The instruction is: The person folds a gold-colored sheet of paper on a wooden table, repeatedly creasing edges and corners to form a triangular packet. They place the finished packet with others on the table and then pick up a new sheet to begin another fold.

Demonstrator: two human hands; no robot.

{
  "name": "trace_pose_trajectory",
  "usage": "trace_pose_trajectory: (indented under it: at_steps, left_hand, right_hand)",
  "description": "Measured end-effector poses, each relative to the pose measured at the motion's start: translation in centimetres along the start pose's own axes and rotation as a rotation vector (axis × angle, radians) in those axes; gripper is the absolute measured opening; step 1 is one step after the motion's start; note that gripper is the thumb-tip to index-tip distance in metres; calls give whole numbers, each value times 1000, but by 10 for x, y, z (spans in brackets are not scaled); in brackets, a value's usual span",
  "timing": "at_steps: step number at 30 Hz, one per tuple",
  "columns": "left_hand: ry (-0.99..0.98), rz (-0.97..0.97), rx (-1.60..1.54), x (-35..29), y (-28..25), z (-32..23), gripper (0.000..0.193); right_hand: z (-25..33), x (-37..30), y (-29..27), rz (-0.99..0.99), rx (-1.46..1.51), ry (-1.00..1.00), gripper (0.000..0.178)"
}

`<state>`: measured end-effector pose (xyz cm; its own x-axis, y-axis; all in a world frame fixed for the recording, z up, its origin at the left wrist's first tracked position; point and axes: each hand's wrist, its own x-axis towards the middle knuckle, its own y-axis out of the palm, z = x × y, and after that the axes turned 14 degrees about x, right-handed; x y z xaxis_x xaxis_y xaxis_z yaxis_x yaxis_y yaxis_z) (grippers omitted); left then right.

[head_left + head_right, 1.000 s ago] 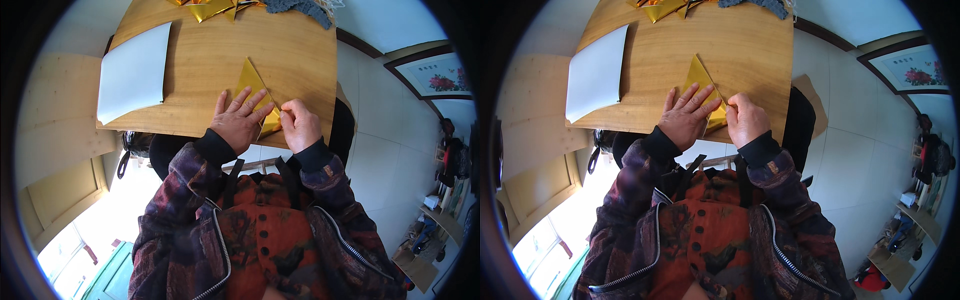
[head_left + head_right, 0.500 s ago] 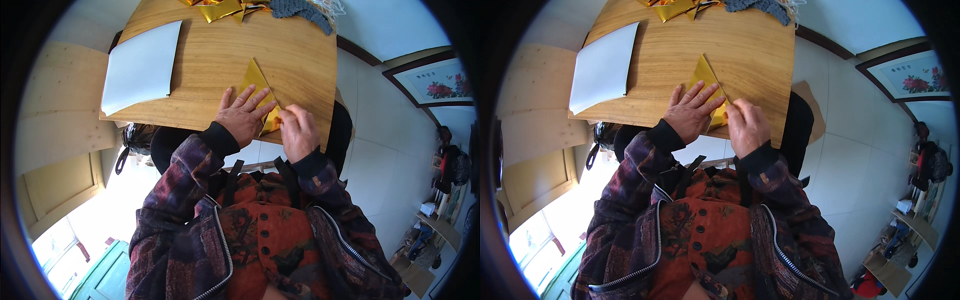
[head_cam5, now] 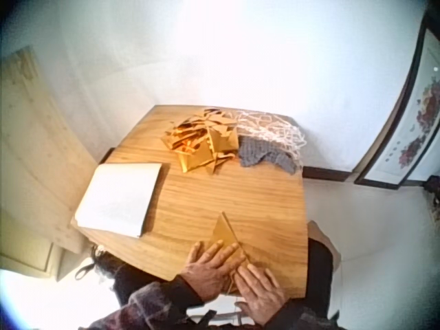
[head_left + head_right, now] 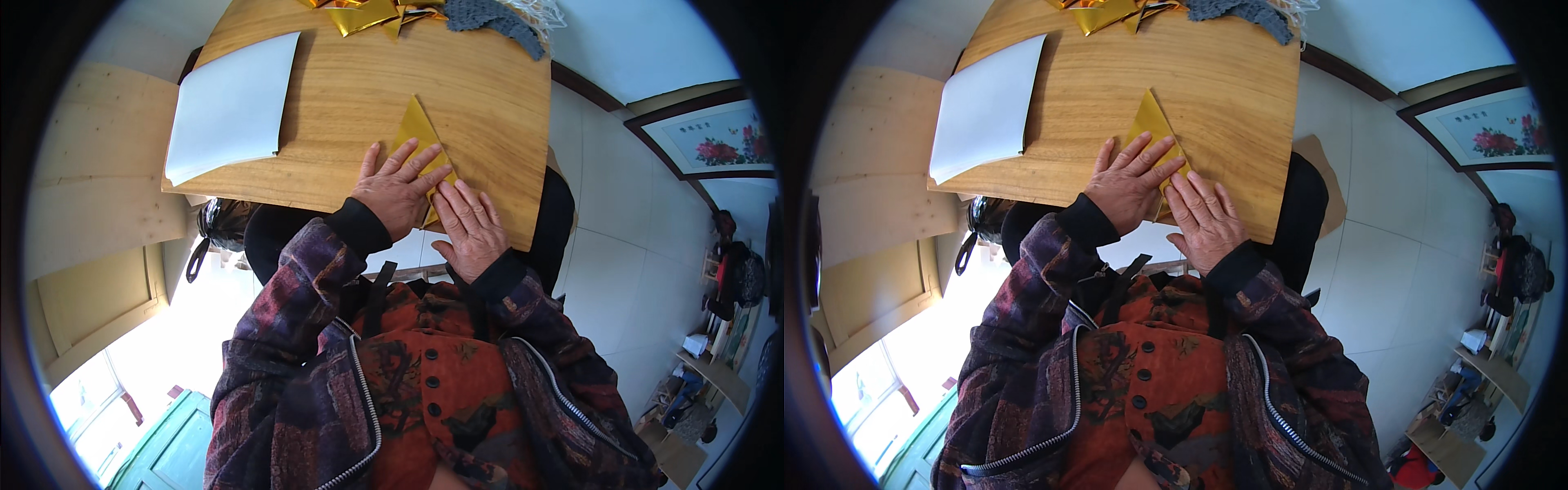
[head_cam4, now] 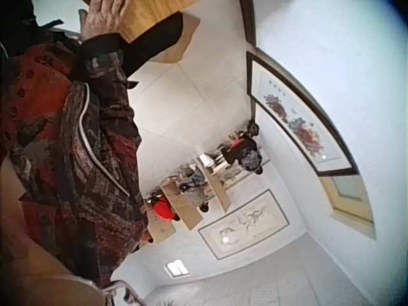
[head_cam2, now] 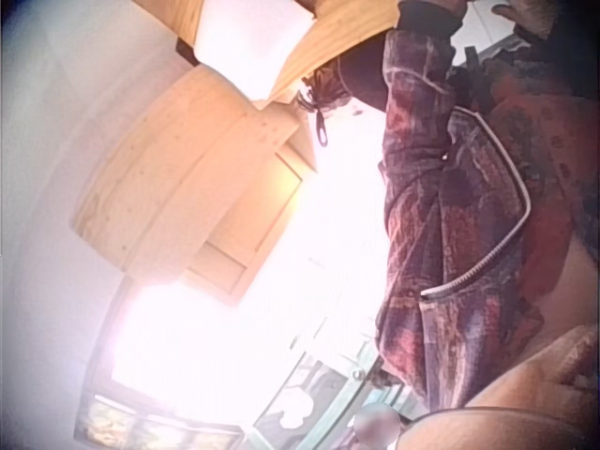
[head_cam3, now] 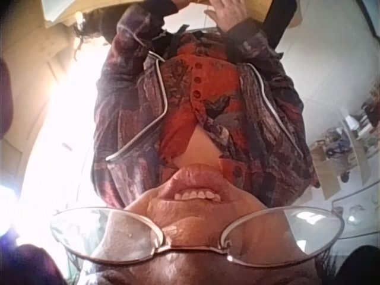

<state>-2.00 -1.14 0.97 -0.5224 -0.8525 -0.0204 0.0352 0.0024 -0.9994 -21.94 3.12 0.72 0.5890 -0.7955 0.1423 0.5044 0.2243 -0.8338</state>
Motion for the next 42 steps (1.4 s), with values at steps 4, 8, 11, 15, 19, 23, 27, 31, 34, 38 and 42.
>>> trace_pose_trajectory:
  at_steps: [4,8,11,15,19,23,27,31,34,38,42]
  left_hand:
    - [2,-20,-8,0,1,0,57]
    - [-5,-34,-19,0,3,0,58]
    - [-8,-30,-11,0,4,0,59]
    - [-8,-34,7,0,5,-1,60]
    - [-11,-52,-29,0,7,0,60]
    - [-12,-53,-9,0,9,0,60]
    - [-11,-59,-17,1,9,1,61]
    - [-8,-81,-19,0,7,0,60]
    - [-8,-68,-4,1,5,0,59]
    - [-8,-84,-20,2,4,0,58]
    - [-8,-55,-33,1,4,1,57]
  right_hand:
    - [1,1,1,-11,1,5,78]
    - [1,2,1,-22,9,7,78]
    - [2,2,1,-22,13,13,80]
    - [2,2,2,-15,8,21,80]
    - [2,2,2,-17,-7,21,80]
    - [3,3,2,-13,-7,28,81]
    - [3,3,2,-16,-1,34,82]
    - [2,3,4,-6,-25,31,80]
    - [2,3,4,-1,-18,37,81]
    - [3,3,3,8,-13,48,81]
    - [4,2,2,20,-23,48,80]
